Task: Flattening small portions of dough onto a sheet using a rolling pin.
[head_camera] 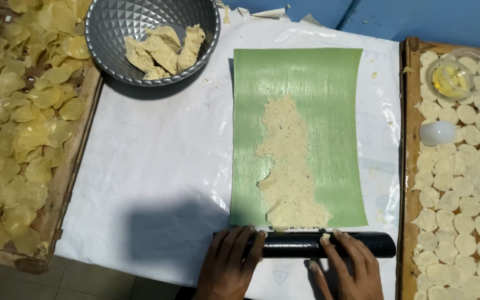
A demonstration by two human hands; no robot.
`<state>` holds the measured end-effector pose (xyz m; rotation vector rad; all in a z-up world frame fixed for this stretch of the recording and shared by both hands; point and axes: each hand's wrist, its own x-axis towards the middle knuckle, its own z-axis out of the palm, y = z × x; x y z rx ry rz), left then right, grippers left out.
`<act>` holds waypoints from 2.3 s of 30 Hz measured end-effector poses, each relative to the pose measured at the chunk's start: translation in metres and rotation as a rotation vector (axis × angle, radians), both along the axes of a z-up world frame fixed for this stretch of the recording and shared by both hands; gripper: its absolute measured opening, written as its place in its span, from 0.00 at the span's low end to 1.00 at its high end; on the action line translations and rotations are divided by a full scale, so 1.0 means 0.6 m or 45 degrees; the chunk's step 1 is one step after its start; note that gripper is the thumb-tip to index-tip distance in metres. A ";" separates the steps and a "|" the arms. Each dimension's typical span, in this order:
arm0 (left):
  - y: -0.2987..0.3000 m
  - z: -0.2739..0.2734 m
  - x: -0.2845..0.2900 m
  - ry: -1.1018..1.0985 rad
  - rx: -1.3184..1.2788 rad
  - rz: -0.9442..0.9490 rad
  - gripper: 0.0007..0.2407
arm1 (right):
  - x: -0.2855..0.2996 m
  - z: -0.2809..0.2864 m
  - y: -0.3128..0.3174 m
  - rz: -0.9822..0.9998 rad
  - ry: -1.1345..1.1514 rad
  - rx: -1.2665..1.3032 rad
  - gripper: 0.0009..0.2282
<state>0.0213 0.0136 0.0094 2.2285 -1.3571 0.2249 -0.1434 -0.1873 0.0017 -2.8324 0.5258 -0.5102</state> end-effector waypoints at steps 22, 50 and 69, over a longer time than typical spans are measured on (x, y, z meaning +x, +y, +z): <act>-0.103 0.038 0.093 -0.036 0.209 0.342 0.36 | 0.212 0.037 -0.134 0.434 0.306 -0.148 0.30; -0.080 0.093 0.111 -0.245 0.118 0.253 0.22 | 0.481 0.129 -0.248 0.442 0.304 0.095 0.26; -0.129 0.044 0.175 -0.083 0.179 0.414 0.33 | 0.358 0.064 -0.151 0.641 0.358 -0.105 0.31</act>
